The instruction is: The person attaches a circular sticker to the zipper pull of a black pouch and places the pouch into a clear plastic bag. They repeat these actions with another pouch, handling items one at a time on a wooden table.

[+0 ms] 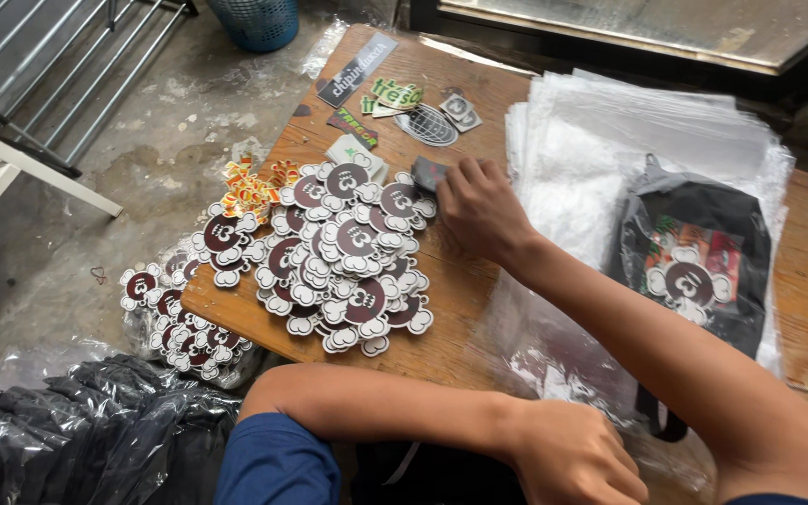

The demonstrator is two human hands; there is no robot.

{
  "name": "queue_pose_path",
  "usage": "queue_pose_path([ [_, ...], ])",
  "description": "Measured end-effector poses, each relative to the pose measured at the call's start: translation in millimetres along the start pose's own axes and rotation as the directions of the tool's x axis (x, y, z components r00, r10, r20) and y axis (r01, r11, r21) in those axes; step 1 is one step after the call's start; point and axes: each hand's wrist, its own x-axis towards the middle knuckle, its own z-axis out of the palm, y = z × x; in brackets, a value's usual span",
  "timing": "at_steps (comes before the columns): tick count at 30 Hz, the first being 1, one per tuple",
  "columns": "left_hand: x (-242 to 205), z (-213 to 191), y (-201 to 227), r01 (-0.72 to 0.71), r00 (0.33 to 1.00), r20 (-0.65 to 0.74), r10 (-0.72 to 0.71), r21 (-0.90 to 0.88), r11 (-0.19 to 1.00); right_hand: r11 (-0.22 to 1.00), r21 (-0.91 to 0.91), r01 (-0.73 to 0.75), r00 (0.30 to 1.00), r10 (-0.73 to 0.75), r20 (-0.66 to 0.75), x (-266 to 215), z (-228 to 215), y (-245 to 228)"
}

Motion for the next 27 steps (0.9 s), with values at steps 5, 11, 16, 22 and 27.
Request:
queue_pose_path([
  [5, 44, -56, 41, 0.011, 0.989, -0.145, 0.005, 0.105, 0.994, 0.979, 0.190, -0.069, 0.998, 0.068, 0.012, -1, -6, 9],
  [11, 66, -88, 43, 0.104, 0.975, -0.218, -0.043, 0.278, 0.955, 0.807, 0.553, -0.208, 0.932, 0.335, -0.138, -44, -89, 54],
  [16, 71, -100, 32, 0.387, 0.921, -0.119, -0.372, 0.407, 0.828, 0.690, 0.677, -0.254, 0.851, 0.492, -0.182, -142, -162, 73],
  [22, 55, -88, 20, 0.415, 0.756, 0.049, -0.653, 0.735, 0.536, 0.545, 0.648, -0.533, 0.651, 0.753, -0.098, -252, -230, 36],
  [27, 72, -83, 25, 0.372, 0.732, 0.089, -0.675, 0.778, 0.506, 0.504, 0.533, -0.680, 0.499, 0.850, -0.167, -318, -249, -21],
])
